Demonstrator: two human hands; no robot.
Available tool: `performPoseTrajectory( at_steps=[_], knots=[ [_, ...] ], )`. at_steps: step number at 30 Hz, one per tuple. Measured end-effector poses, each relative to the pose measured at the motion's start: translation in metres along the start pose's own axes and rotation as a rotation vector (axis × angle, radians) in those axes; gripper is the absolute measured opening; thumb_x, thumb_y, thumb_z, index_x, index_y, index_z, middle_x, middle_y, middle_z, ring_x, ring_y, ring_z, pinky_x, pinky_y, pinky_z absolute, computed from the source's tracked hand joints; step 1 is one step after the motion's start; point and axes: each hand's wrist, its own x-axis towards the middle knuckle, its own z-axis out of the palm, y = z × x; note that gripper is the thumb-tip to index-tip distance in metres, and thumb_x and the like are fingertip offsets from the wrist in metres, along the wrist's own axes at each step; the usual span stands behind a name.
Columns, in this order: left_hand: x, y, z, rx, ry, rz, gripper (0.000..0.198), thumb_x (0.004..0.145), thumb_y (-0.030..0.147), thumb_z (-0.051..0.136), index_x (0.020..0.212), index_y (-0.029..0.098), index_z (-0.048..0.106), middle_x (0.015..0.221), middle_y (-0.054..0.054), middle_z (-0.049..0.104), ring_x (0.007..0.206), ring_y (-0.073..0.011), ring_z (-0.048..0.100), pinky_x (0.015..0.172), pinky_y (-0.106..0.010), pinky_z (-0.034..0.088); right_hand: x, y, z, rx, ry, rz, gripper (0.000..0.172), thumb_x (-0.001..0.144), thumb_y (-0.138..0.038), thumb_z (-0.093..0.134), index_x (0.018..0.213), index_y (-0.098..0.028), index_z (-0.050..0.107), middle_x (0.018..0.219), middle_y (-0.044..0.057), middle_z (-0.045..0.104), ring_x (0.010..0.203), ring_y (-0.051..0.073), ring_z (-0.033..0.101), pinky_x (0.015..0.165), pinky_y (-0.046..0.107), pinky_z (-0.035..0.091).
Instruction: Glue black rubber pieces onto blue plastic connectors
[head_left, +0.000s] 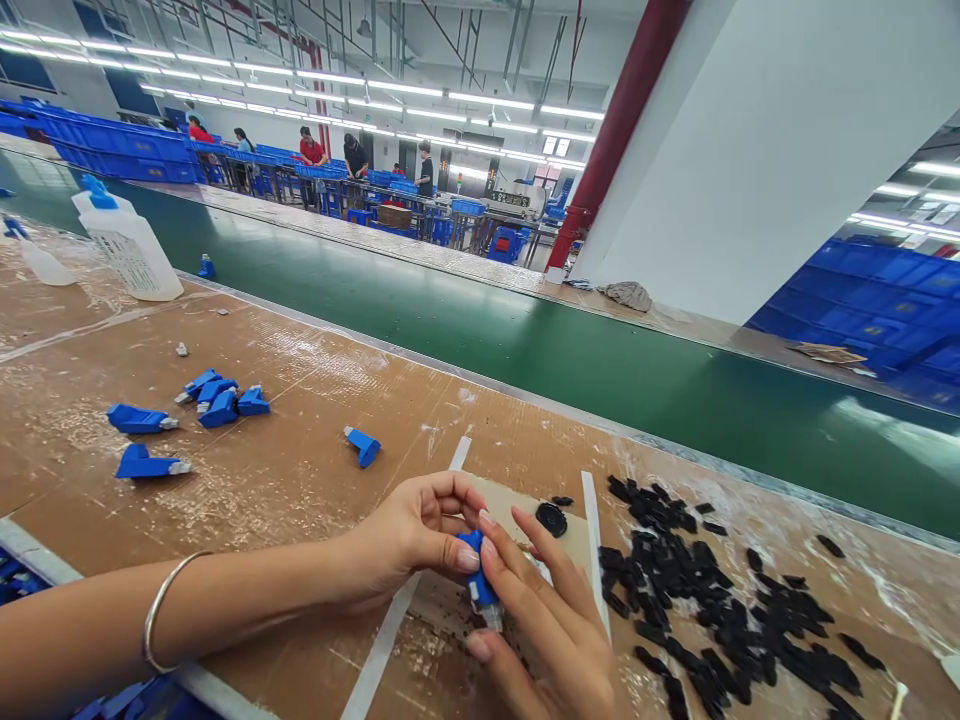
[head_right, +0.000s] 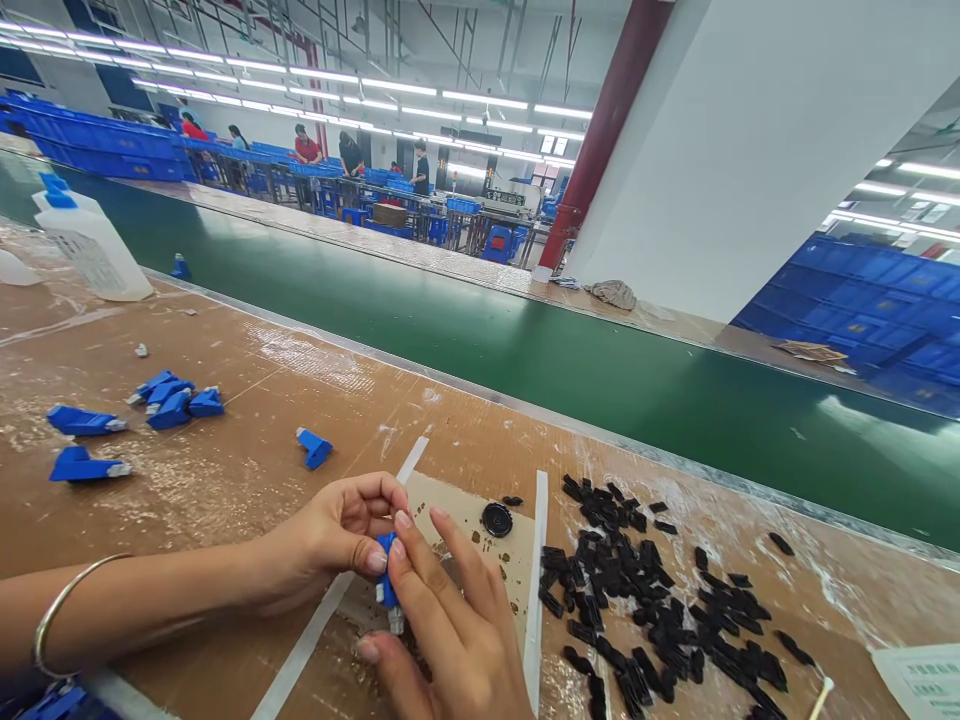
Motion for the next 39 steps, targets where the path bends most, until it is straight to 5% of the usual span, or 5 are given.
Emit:
performPoseTrajectory(
  at_steps=[7, 17, 25, 34, 39],
  knots=[
    [0.008, 0.002, -0.007, 0.063, -0.028, -0.009, 0.037, 0.059, 0.02, 0.081, 0.084, 0.015, 0.055, 0.078, -0.001, 0.062, 0.068, -0.0096, 0.058, 0.059, -0.019, 0.045, 0.012, 0.006, -0.018, 0.034, -0.12, -0.018, 0.052, 0.091, -0.03, 0.048, 0.14, -0.023, 0.032, 0.145, 0.006, 0.036, 0.137, 0.029, 0.019, 0.102, 0.05, 0.037],
    [0.011, 0.003, -0.015, 0.17, -0.159, -0.01, 0.029, 0.062, 0.026, 0.078, 0.086, 0.017, 0.064, 0.085, -0.004, 0.062, 0.075, -0.0126, 0.056, 0.068, -0.025, 0.043, 0.021, 0.089, -0.039, -0.014, 0.015, 0.463, 0.021, 0.087, -0.028, 0.05, 0.09, -0.019, 0.069, 0.093, 0.009, 0.068, 0.088, 0.024, 0.063, 0.079, 0.04, 0.05],
    [0.014, 0.095, -0.065, 0.952, -0.324, -0.128, 0.021, 0.074, 0.038, 0.063, 0.079, 0.019, 0.07, 0.075, -0.004, 0.059, 0.069, -0.0151, 0.05, 0.062, -0.025, 0.038, 0.024, 0.1, -0.03, 0.0, -0.183, 0.388, 0.023, 0.084, -0.015, 0.049, 0.086, -0.019, 0.071, 0.091, 0.005, 0.069, 0.086, 0.019, 0.063, 0.081, 0.033, 0.049],
    [-0.007, 0.143, -0.12, 1.771, 0.282, -0.425, 0.023, 0.064, 0.027, 0.06, 0.047, 0.016, 0.051, 0.048, -0.003, 0.051, 0.048, -0.0135, 0.042, 0.049, -0.024, 0.027, 0.024, 0.101, -0.031, -0.037, -0.203, 0.471, 0.024, 0.087, -0.025, 0.044, 0.082, -0.019, 0.067, 0.088, 0.007, 0.069, 0.085, 0.023, 0.062, 0.078, 0.037, 0.047],
    [0.0, 0.137, -0.104, 1.852, 0.286, -0.27, 0.023, 0.071, 0.028, 0.048, 0.088, 0.015, 0.058, 0.087, -0.007, 0.062, 0.077, -0.0197, 0.055, 0.064, -0.025, 0.038, 0.023, 0.105, -0.03, -0.081, -0.189, 0.562, 0.023, 0.083, -0.026, 0.046, 0.072, -0.018, 0.065, 0.084, 0.008, 0.065, 0.08, 0.023, 0.06, 0.076, 0.036, 0.045]
  ],
)
